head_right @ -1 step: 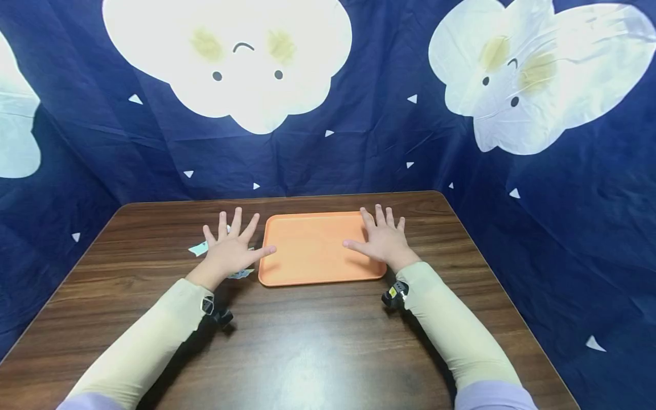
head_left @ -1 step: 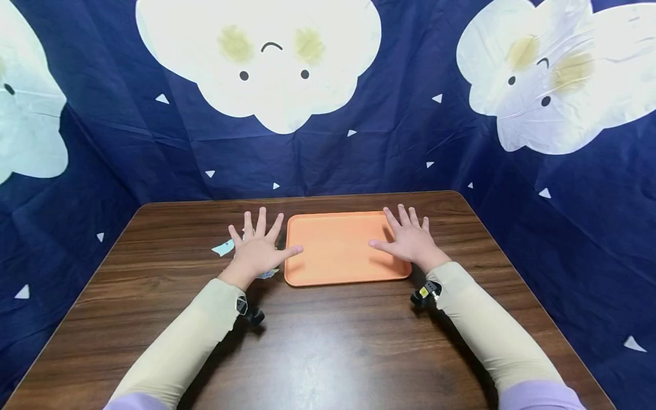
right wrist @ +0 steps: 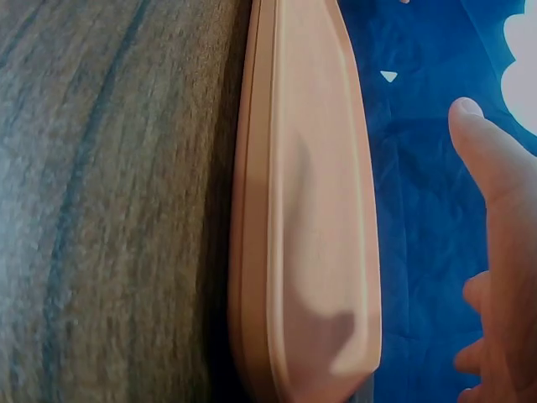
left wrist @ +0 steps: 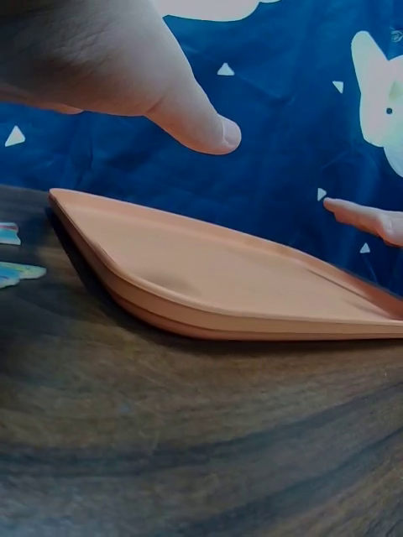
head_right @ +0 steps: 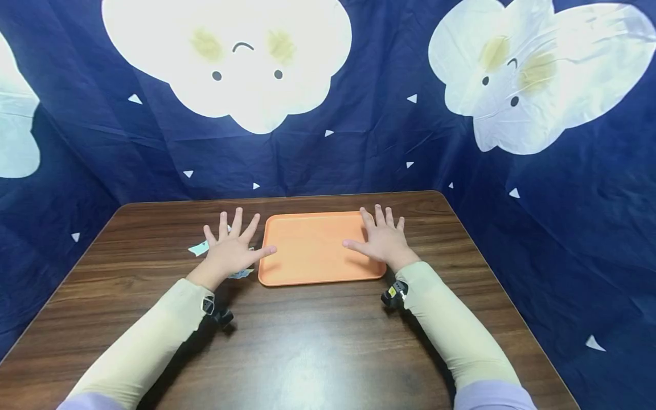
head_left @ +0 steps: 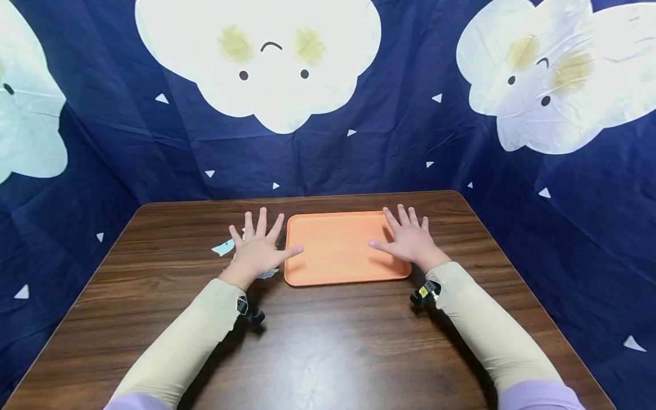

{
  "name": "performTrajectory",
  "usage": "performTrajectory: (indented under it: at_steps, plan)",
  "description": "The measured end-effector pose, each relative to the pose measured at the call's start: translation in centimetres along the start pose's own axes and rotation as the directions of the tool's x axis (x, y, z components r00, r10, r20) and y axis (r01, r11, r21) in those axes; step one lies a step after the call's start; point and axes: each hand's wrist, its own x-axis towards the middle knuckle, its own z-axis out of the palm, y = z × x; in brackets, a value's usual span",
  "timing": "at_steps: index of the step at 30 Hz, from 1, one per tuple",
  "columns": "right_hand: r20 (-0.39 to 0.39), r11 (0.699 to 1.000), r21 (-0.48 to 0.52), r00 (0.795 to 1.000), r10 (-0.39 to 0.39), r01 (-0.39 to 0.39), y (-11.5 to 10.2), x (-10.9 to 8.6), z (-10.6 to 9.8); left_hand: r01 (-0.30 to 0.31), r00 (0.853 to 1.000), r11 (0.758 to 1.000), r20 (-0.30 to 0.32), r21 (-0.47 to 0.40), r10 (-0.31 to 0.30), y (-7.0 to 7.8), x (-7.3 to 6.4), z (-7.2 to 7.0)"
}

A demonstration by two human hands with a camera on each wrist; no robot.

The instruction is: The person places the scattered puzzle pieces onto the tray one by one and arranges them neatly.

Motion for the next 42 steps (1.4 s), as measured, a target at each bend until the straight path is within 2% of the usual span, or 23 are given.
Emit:
performTrajectory:
  at_steps: [8, 12, 16, 21, 24, 30, 42]
  plan:
    - [0.005, 0.999, 0.053, 1.0, -0.005, 0.005, 0.0, -0.2, 0.5, 0.011, 1.0, 1.0, 0.017, -0.027, -0.01, 0.5, -0.2, 0.3]
    - [-0.019, 0.992, 0.118, 0.999, -0.035, 0.037, 0.2, -0.4, 1.5, 0.015, 1.0, 0.999, 0.002, -0.052, -0.015, 0.8, -0.4, 0.9]
    - [-0.004, 0.981, 0.187, 0.998, -0.056, 0.055, 0.6, -0.8, 2.8, 0.008, 1.0, 0.998, -0.006, -0.059, -0.008, 1.7, -0.7, 1.8]
    - [0.033, 0.962, 0.266, 0.997, -0.064, 0.053, 1.0, -1.4, 3.9, -0.025, 0.998, 0.997, 0.051, -0.067, 0.029, 3.4, -1.2, 3.1]
    - [0.02, 0.947, 0.312, 0.996, -0.085, 0.075, 1.1, -1.9, 4.1, -0.036, 0.995, 0.997, 0.09, -0.074, 0.043, 4.1, -1.5, 3.6]
    - [-0.026, 0.945, 0.303, 0.993, -0.118, 0.12, 1.6, -2.5, 4.8, -0.045, 0.99, 0.996, 0.132, -0.079, 0.055, 4.5, -1.9, 4.4]
    - [-0.051, 0.938, 0.294, 0.983, -0.177, 0.184, 2.2, -3.0, 5.0, -0.061, 0.995, 0.998, 0.076, -0.027, 0.063, 4.1, -2.3, 4.9]
